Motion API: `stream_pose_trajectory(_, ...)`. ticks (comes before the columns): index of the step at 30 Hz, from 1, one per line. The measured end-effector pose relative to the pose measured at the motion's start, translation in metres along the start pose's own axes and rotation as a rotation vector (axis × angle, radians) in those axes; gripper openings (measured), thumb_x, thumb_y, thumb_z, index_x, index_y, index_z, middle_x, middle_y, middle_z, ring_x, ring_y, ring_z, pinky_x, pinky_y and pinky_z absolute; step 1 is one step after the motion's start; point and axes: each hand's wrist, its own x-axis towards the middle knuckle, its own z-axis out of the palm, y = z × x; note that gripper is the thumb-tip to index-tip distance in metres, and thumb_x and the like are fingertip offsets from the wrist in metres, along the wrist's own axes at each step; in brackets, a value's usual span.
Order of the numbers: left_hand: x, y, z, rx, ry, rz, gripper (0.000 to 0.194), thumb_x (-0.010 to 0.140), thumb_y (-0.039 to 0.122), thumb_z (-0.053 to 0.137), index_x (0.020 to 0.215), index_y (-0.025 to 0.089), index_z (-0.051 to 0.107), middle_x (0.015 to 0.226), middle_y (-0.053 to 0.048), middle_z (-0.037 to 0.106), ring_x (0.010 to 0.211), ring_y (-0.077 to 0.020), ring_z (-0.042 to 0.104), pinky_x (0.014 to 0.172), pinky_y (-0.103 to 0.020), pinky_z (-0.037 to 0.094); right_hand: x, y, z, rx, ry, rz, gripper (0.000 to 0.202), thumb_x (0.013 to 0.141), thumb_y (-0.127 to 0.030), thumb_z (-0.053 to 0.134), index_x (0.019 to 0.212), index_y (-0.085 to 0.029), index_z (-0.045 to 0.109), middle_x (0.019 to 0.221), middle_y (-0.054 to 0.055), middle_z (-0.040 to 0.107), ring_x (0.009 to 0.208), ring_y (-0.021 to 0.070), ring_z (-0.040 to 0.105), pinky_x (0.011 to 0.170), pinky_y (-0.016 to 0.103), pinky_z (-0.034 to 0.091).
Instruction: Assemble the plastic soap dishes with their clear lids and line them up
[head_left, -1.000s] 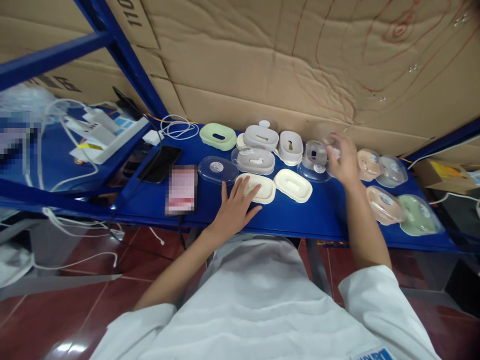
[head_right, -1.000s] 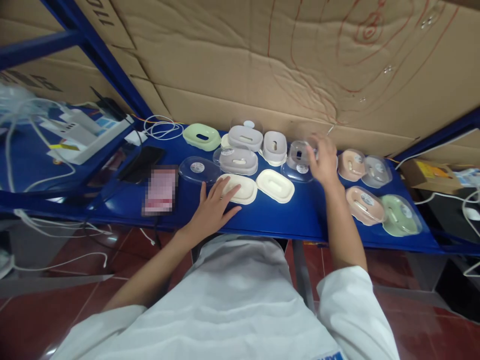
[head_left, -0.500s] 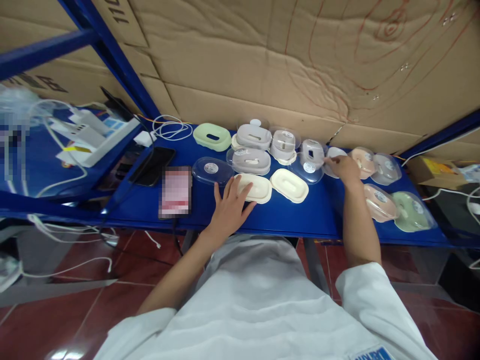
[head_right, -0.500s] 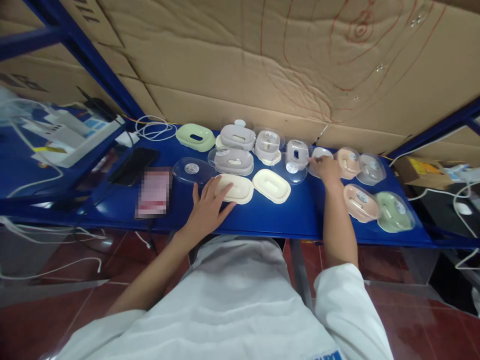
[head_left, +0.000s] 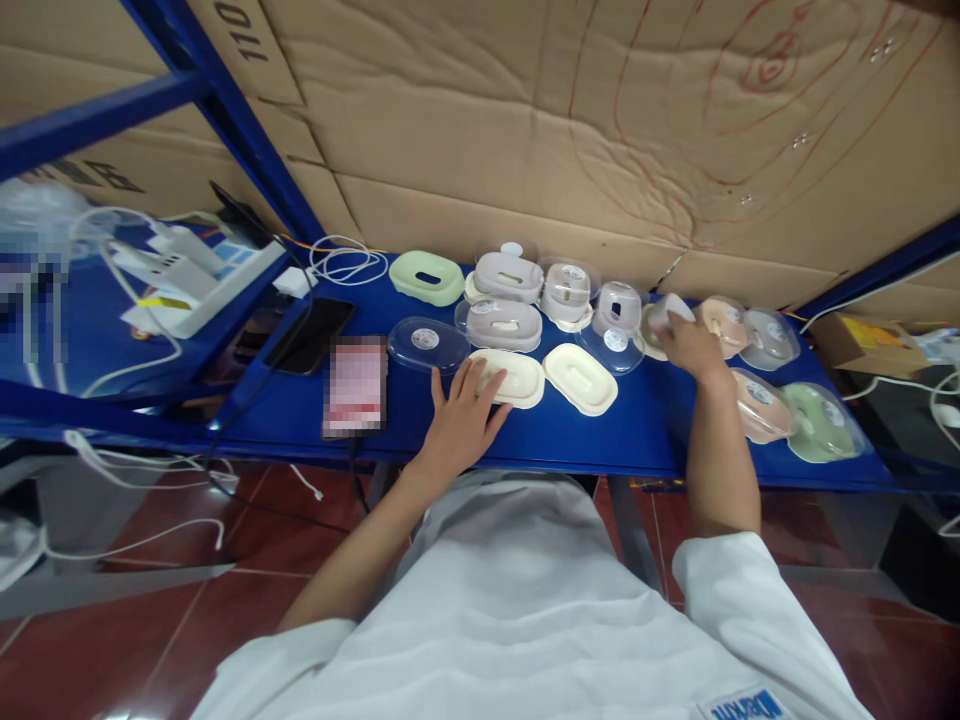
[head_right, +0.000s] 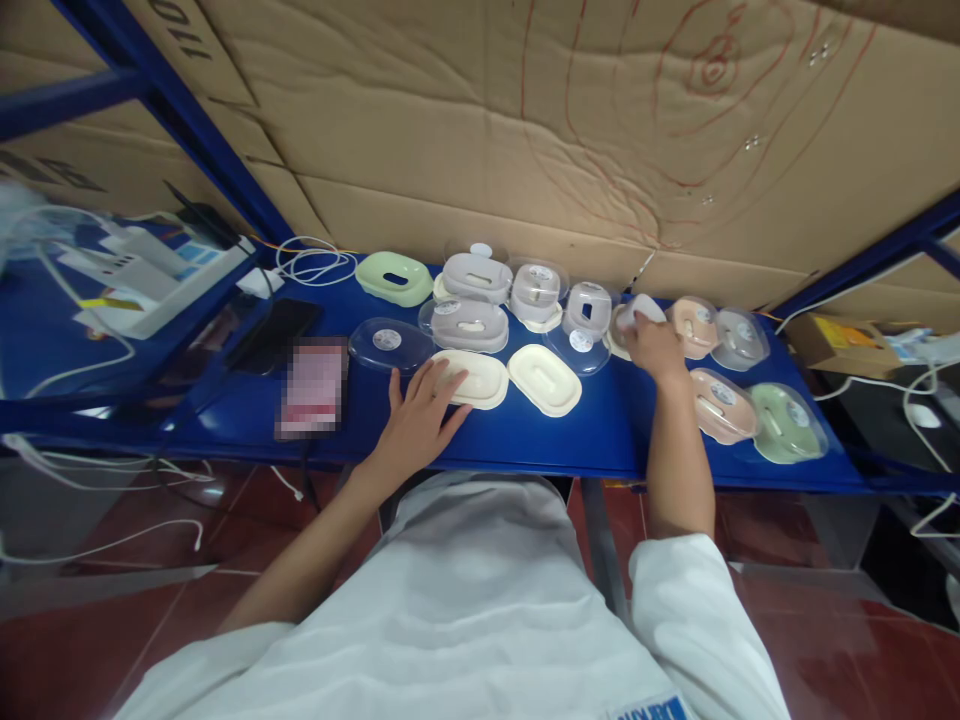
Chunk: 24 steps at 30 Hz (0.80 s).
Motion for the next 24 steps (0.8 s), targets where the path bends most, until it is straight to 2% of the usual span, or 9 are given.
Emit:
stream_pose_trajectory(3, 0.000, 0.000, 0.001, -0.002, 0.005, 0.002, 0.051, 0.111, 0.046, 0.044, 0.155, 0.022, 0.056, 0.166, -0.019, 0.048, 0.157, -0.0400, 0.041, 0.127, -0.076, 0.019, 0.001, -0.013, 0.000, 0.059, 0.151, -0.009, 0.063, 0.111, -0.040, 0.031, 0.163, -0.005, 0.039, 0.149, 0.030, 0.060, 0.141, 0.0412, 0.055, 0.114, 0.057, 0.044)
stream_pose_trajectory(7, 0.000, -0.001, 0.001, -0.002, 0.006, 0.011, 0.051, 0.111, 0.046, 0.044, 0.155, 0.022, 0.055, 0.166, -0.019, 0.048, 0.157, -0.0396, 0.040, 0.127, -0.075, 0.018, 0.002, -0.030, 0.003, 0.113, 0.231, -0.222, 0.062, 0.106, -0.034, 0.043, 0.167, -0.023, 0.038, 0.176, 0.013, 0.032, 0.160, 0.0310, 0.032, 0.127, 0.054, 0.029)
stream_pose_trajectory(9, -0.001, -0.002, 0.001, 0.002, 0.012, 0.014, 0.051, 0.111, 0.046, 0.043, 0.155, 0.022, 0.055, 0.166, -0.019, 0.048, 0.158, -0.0394, 0.040, 0.128, -0.075, 0.017, 0.003, -0.027, 0.002, 0.136, 0.316, -0.258, 0.061, 0.106, -0.033, 0.041, 0.166, -0.024, 0.039, 0.179, 0.013, 0.025, 0.161, 0.0315, 0.028, 0.128, 0.056, 0.024)
stream_pose_trajectory(10, -0.001, -0.002, 0.002, 0.004, 0.014, 0.015, 0.051, 0.111, 0.046, 0.042, 0.155, 0.022, 0.055, 0.166, -0.019, 0.048, 0.157, -0.0393, 0.040, 0.128, -0.075, 0.017, 0.003, -0.022, 0.001, 0.135, 0.363, -0.223, 0.060, 0.107, -0.032, 0.039, 0.166, -0.023, 0.039, 0.178, 0.015, 0.025, 0.160, 0.0319, 0.028, 0.128, 0.056, 0.023)
stream_pose_trajectory(12, -0.001, -0.003, 0.003, 0.006, 0.019, 0.019, 0.051, 0.112, 0.046, 0.041, 0.155, 0.022, 0.055, 0.165, -0.019, 0.049, 0.157, -0.0391, 0.040, 0.128, -0.074, 0.017, 0.005, -0.007, 0.000, 0.108, 0.414, -0.033, 0.058, 0.108, -0.033, 0.037, 0.165, -0.021, 0.040, 0.177, 0.017, 0.027, 0.159, 0.0327, 0.028, 0.126, 0.055, 0.022)
stream_pose_trajectory(14, -0.001, -0.003, 0.004, 0.007, 0.022, 0.022, 0.052, 0.112, 0.046, 0.041, 0.155, 0.022, 0.055, 0.165, -0.018, 0.050, 0.157, -0.0388, 0.041, 0.128, -0.074, 0.016, 0.008, 0.009, 0.002, 0.085, 0.376, 0.238, 0.061, 0.106, -0.037, 0.045, 0.164, -0.017, 0.040, 0.174, 0.023, 0.029, 0.156, 0.0364, 0.027, 0.122, 0.058, 0.024)
stream_pose_trajectory(16, -0.001, -0.003, 0.004, 0.006, 0.023, 0.021, 0.052, 0.112, 0.046, 0.041, 0.155, 0.021, 0.055, 0.164, -0.019, 0.051, 0.157, -0.0389, 0.041, 0.128, -0.074, 0.016, 0.011, 0.021, 0.006, 0.088, 0.304, 0.430, 0.068, 0.099, -0.040, 0.060, 0.159, -0.014, 0.044, 0.168, 0.029, 0.036, 0.151, 0.0398, 0.031, 0.117, 0.060, 0.027)
stream_pose_trajectory(19, -0.001, -0.003, 0.004, 0.010, 0.023, 0.019, 0.052, 0.111, 0.046, 0.042, 0.155, 0.021, 0.055, 0.165, -0.019, 0.049, 0.157, -0.0392, 0.040, 0.128, -0.075, 0.017, 0.016, 0.028, 0.012, 0.107, 0.286, 0.498, 0.065, 0.092, -0.041, 0.069, 0.151, -0.016, 0.053, 0.157, 0.028, 0.048, 0.140, 0.0397, 0.043, 0.110, 0.058, 0.033)
stream_pose_trajectory(24, -0.001, -0.001, 0.002, 0.010, 0.019, 0.023, 0.052, 0.111, 0.046, 0.043, 0.154, 0.020, 0.056, 0.167, -0.021, 0.045, 0.157, -0.0395, 0.040, 0.127, -0.074, 0.019, 0.017, 0.029, 0.005, 0.141, 0.368, 0.524, 0.049, 0.098, -0.033, 0.059, 0.144, -0.016, 0.060, 0.150, 0.024, 0.054, 0.130, 0.0359, 0.052, 0.103, 0.049, 0.042)
